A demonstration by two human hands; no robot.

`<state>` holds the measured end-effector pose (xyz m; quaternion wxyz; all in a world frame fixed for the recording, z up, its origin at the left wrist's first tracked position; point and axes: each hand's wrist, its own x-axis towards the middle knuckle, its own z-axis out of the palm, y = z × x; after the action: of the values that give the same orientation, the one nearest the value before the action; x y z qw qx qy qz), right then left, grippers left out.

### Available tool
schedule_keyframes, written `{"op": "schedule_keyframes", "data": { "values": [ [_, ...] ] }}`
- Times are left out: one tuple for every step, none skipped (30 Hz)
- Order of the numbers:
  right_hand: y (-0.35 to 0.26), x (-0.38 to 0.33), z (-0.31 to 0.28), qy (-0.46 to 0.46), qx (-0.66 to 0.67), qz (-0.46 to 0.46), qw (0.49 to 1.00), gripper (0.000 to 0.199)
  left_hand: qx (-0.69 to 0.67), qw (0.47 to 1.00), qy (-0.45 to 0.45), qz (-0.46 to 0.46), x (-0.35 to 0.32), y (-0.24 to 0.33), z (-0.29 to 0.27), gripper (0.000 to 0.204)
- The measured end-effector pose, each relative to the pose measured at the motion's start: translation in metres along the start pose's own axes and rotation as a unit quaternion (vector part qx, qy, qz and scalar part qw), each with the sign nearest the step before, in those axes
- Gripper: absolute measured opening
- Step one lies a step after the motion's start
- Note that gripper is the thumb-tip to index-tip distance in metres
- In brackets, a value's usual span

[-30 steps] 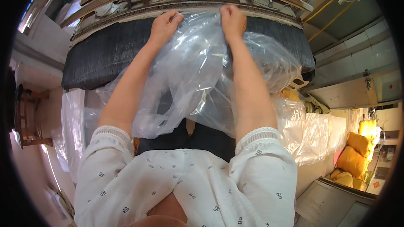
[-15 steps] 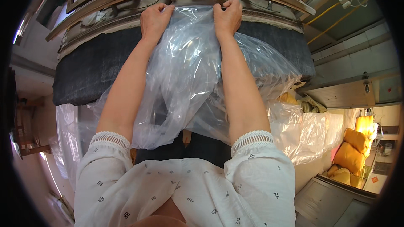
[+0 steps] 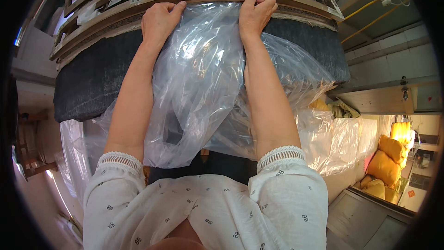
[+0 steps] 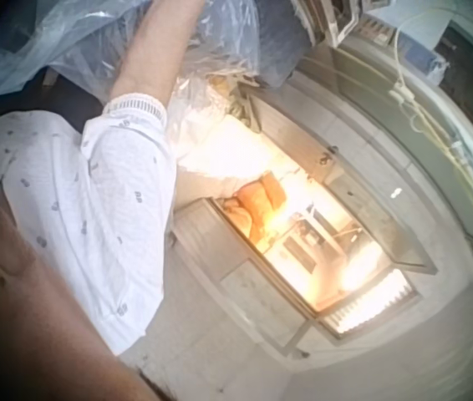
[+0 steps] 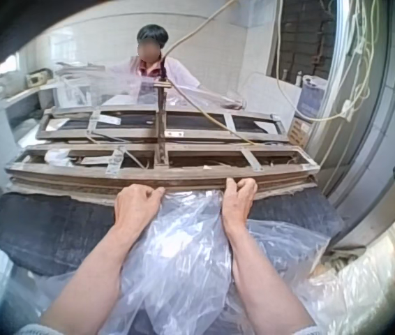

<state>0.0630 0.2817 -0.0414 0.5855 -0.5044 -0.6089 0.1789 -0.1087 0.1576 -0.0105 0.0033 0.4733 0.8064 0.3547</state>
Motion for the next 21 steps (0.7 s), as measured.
{"op": "schedule_keyframes", "data": {
  "values": [
    [-0.001, 0.0, 0.0, 0.002, 0.001, 0.001, 1.0, 0.033, 0.002, 1.0, 0.001, -0.001, -0.001, 0.001, -0.001, 0.038],
    [0.001, 0.001, -0.001, 0.006, 0.011, 0.008, 1.0, 0.032, 0.002, 1.0, 0.002, 0.003, 0.0, 0.001, -0.001, 0.038],
    [0.001, 0.003, -0.001, 0.012, 0.023, 0.016, 1.0, 0.032, -0.002, 1.0, -0.001, 0.003, 0.0, 0.0, -0.002, 0.044],
    [0.001, 0.005, -0.001, 0.018, 0.026, 0.015, 0.999, 0.032, -0.006, 1.0, -0.004, 0.004, 0.0, 0.001, -0.002, 0.05],
    [0.001, 0.007, 0.0, 0.01, 0.023, 0.032, 0.999, 0.031, -0.004, 1.0, -0.001, 0.011, 0.0, 0.002, -0.001, 0.05],
    [0.001, 0.008, 0.0, 0.003, 0.02, 0.049, 0.999, 0.032, -0.004, 0.999, 0.008, 0.03, -0.002, 0.004, 0.001, 0.043],
    [0.002, 0.005, -0.003, 0.011, 0.026, 0.049, 0.998, 0.032, -0.003, 0.999, 0.018, 0.05, -0.004, 0.006, 0.002, 0.036],
    [0.0, 0.001, -0.003, -0.031, -0.107, 0.026, 0.993, 0.032, 0.002, 0.998, 0.026, 0.056, -0.003, 0.002, 0.003, 0.036],
    [-0.005, -0.005, -0.008, -0.074, -0.24, 0.005, 0.968, 0.032, -0.142, 0.987, 0.013, 0.08, -0.007, -0.001, 0.003, 0.031],
    [-0.009, -0.006, -0.021, -0.071, -0.233, 0.004, 0.97, 0.032, -0.283, 0.954, -0.001, 0.102, -0.008, -0.004, 0.001, 0.026],
    [-0.012, -0.002, -0.042, -0.234, -0.053, 0.062, 0.969, 0.029, -0.349, 0.931, 0.007, 0.107, -0.012, -0.002, -0.007, 0.019],
    [-0.022, 0.0, -0.061, -0.383, 0.131, 0.114, 0.907, 0.026, -0.362, 0.926, -0.003, 0.109, -0.015, -0.003, -0.018, 0.02],
    [-0.033, -0.001, -0.075, -0.38, 0.133, 0.111, 0.909, 0.026, -0.379, 0.918, -0.027, 0.112, -0.019, -0.004, -0.029, 0.021],
    [-0.047, -0.004, -0.092, -0.374, 0.196, 0.084, 0.903, 0.023, -0.397, 0.909, -0.052, 0.115, -0.024, -0.002, -0.038, 0.021],
    [-0.06, -0.008, -0.105, -0.371, 0.258, 0.059, 0.89, 0.019, -0.405, 0.903, -0.049, 0.136, -0.029, -0.001, -0.049, 0.022],
    [-0.072, -0.013, -0.118, -0.371, 0.259, 0.059, 0.89, 0.019, -0.405, 0.902, -0.071, 0.134, -0.031, -0.002, -0.06, 0.021],
    [-0.084, -0.015, -0.131, -0.374, 0.262, 0.042, 0.889, 0.016, -0.321, 0.925, 0.006, 0.203, -0.034, 0.012, -0.072, 0.022],
    [-0.095, -0.018, -0.143, -0.378, 0.266, 0.023, 0.887, 0.014, -0.232, 0.931, 0.084, 0.268, -0.039, 0.031, -0.086, 0.024],
    [-0.103, -0.021, -0.152, -0.379, 0.269, 0.034, 0.885, 0.013, -0.232, 0.919, 0.101, 0.303, -0.043, 0.05, -0.096, 0.027],
    [-0.11, -0.024, -0.16, -0.377, 0.267, 0.03, 0.887, 0.013, -0.233, 0.904, 0.118, 0.338, -0.049, 0.071, -0.104, 0.03],
    [-0.114, -0.025, -0.166, -0.371, 0.282, 0.019, 0.884, 0.012, -0.237, 0.902, 0.119, 0.342, -0.056, 0.09, -0.106, 0.03]
  ]
}}
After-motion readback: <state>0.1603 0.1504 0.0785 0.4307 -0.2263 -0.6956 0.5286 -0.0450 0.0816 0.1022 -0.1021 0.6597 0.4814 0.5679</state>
